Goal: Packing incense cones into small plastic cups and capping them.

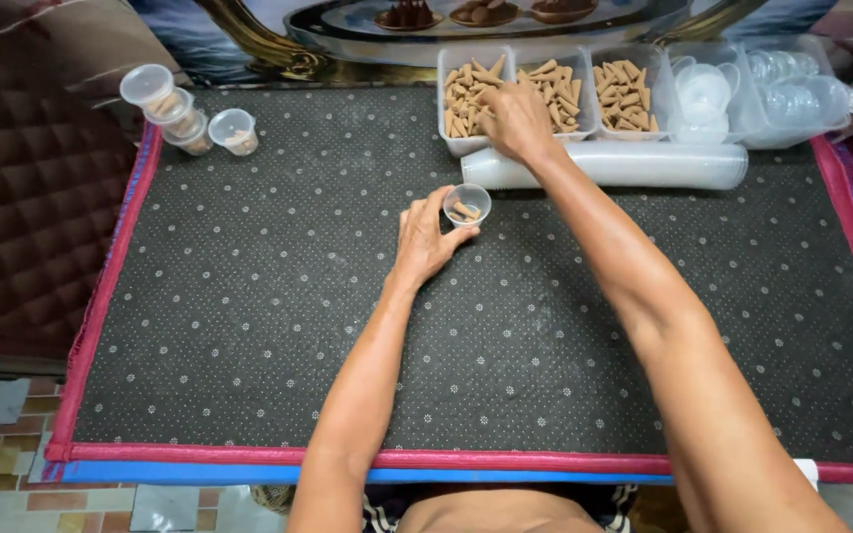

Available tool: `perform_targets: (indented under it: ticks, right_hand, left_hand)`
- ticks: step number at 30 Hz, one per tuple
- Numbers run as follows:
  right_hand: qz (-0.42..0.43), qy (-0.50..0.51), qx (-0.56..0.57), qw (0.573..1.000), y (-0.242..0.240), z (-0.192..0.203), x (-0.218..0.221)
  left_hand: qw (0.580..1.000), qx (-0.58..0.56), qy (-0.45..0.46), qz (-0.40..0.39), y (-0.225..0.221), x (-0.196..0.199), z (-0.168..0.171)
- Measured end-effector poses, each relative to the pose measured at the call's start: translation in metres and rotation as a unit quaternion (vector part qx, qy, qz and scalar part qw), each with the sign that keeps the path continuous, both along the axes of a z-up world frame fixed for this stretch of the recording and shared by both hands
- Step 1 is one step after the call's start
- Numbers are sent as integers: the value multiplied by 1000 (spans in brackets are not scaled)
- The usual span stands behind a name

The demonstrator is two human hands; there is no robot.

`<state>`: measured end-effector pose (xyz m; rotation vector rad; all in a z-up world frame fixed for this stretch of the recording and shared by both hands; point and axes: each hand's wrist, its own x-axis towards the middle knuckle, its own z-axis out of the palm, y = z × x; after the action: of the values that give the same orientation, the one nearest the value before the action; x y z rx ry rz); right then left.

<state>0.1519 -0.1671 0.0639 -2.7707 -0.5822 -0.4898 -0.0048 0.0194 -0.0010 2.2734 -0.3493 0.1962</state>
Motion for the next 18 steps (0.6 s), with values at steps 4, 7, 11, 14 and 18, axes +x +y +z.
perform_targets:
  ticks: [4, 7, 11, 14, 18]
  right_hand:
    - [-59, 106, -63, 991, 14, 9, 16]
    - [-89, 177, -37, 979, 17, 13, 19]
    - [-62, 164, 17, 984, 12, 5, 24]
    - [-23, 151, 40, 987, 9, 6, 19]
    - [14, 150, 95, 984, 1, 4, 16]
  left_hand:
    - [1000, 4, -12, 4, 0, 4, -3]
    - [1000, -2, -12, -3, 0, 5, -7]
    - [1000, 11, -16, 2, -1, 5, -7]
    - [1000, 12, -19, 2, -1, 5, -8]
    - [1000, 12, -28, -1, -1, 4, -6]
